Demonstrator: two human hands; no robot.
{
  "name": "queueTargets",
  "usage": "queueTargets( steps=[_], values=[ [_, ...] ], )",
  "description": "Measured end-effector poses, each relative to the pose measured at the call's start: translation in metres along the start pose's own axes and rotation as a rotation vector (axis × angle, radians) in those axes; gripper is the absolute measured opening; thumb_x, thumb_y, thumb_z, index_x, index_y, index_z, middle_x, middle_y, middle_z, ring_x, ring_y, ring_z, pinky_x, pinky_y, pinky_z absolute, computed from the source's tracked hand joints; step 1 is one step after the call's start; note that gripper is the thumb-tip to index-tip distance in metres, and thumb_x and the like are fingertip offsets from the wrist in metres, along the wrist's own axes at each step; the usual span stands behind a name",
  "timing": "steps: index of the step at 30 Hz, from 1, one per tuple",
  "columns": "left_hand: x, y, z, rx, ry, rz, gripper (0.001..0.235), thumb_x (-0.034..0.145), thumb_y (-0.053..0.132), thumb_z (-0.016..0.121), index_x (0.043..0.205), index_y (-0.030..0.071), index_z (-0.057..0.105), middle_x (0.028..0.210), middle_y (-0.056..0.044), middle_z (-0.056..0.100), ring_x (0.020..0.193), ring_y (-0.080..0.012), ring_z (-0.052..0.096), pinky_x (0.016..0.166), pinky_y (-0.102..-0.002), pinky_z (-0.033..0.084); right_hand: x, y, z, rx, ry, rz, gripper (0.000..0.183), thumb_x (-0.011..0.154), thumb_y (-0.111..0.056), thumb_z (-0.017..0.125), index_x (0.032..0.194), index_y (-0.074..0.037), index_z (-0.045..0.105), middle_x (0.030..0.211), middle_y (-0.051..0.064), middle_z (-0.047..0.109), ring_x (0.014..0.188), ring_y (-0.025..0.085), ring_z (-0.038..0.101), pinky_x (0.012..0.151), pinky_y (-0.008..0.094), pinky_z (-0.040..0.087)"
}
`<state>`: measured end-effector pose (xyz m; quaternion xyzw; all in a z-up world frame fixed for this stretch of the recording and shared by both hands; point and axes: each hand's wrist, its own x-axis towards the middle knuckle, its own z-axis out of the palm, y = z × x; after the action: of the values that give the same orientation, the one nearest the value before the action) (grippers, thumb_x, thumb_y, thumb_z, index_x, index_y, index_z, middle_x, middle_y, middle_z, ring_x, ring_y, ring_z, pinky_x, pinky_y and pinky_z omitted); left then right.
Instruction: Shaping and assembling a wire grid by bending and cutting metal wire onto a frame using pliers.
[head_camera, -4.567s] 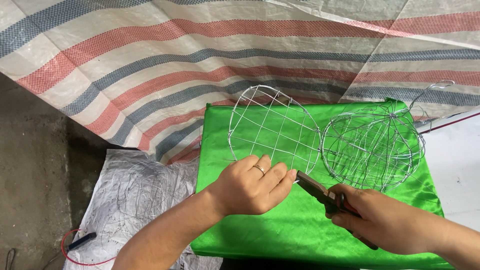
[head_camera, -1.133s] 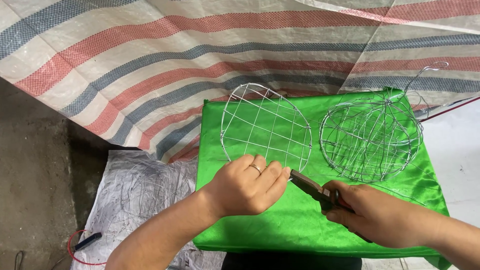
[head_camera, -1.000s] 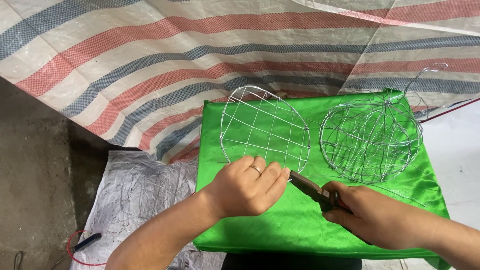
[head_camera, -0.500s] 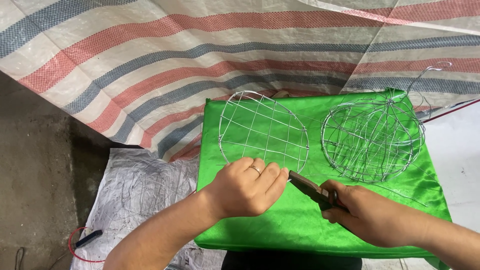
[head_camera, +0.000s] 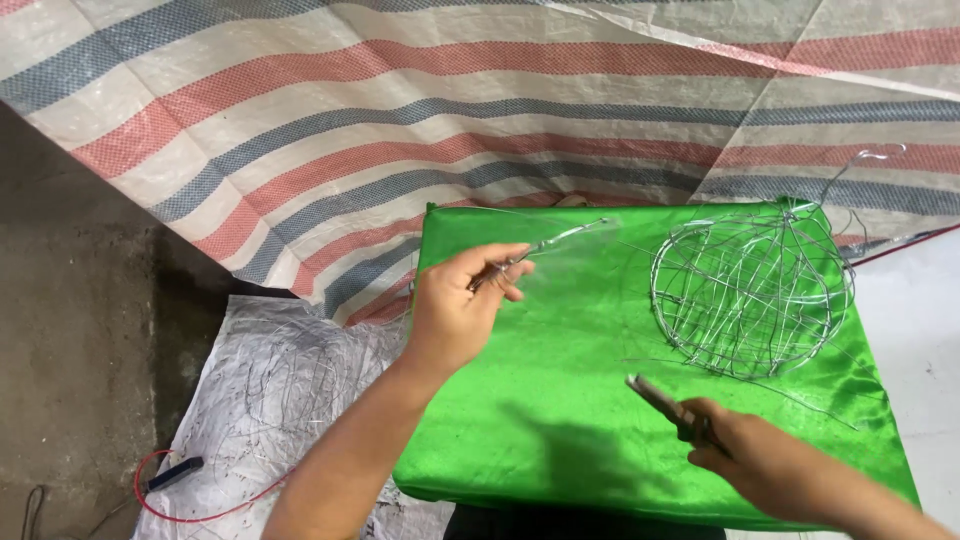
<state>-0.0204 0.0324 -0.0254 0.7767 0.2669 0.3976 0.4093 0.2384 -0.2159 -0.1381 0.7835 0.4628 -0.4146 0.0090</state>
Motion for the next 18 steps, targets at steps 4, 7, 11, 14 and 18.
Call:
queueTargets(
  steps=[4, 7, 11, 14, 18],
  values=[
    [-0.003, -0.033, 0.023, -0.636, -0.044, -0.382, 0.03, 0.096, 0.014, 0.067, 0.123, 0.001, 0.068, 0.107, -0.019, 0.078, 0.072, -0.0256, 0.077, 0.058, -0.029, 0.061, 0.03, 0.028, 0.049, -0.172, 0.045, 0.043, 0.045, 0.098, -0.032, 0.063, 0.139, -0.03, 0.044, 0.133, -0.003, 0.068, 0.109, 0.021, 0.075, 0.091, 0.04, 0.06],
    [-0.01, -0.038, 0.037, -0.896, -0.066, -0.502, 0.028, 0.1, 0.01, 0.062, 0.127, 0.003, 0.064, 0.113, -0.021, 0.075, 0.084, -0.0308, 0.076, 0.07, -0.038, 0.063, 0.046, 0.044, 0.076, -0.336, 0.136, 0.089, 0.06, 0.102, -0.026, 0.052, 0.156, -0.026, 0.024, 0.125, 0.001, 0.064, 0.119, 0.019, 0.063, 0.089, 0.038, 0.064],
    [-0.016, -0.039, 0.048, -1.089, -0.01, -0.425, 0.034, 0.102, 0.008, 0.058, 0.135, 0.001, 0.059, 0.119, -0.021, 0.071, 0.093, -0.0353, 0.074, 0.086, -0.045, 0.062, 0.073, 0.075, 0.113, -0.518, 0.351, -0.106, 0.072, 0.099, -0.025, 0.048, 0.162, -0.013, 0.016, 0.143, 0.01, 0.048, 0.132, 0.029, 0.047, 0.108, 0.046, 0.051],
    [-0.02, -0.041, 0.053, -1.147, 0.038, -0.377, 0.033, 0.103, 0.008, 0.058, 0.135, 0.003, 0.06, 0.12, -0.018, 0.071, 0.095, -0.036, 0.074, 0.091, -0.048, 0.06, 0.078, 0.079, 0.124, -0.579, 0.443, -0.156, 0.072, 0.098, -0.024, 0.046, 0.162, -0.01, 0.016, 0.148, 0.011, 0.045, 0.138, 0.031, 0.042, 0.117, 0.048, 0.045],
    [-0.025, -0.032, 0.056, -1.201, 0.143, -0.367, 0.037, 0.103, 0.013, 0.058, 0.139, 0.003, 0.057, 0.122, -0.017, 0.071, 0.096, -0.0348, 0.073, 0.095, -0.051, 0.058, 0.086, 0.093, 0.138, -0.665, 0.653, -0.247, 0.074, 0.094, -0.032, 0.047, 0.161, -0.008, 0.023, 0.153, 0.011, 0.043, 0.14, 0.036, 0.04, 0.118, 0.049, 0.04]
  ],
)
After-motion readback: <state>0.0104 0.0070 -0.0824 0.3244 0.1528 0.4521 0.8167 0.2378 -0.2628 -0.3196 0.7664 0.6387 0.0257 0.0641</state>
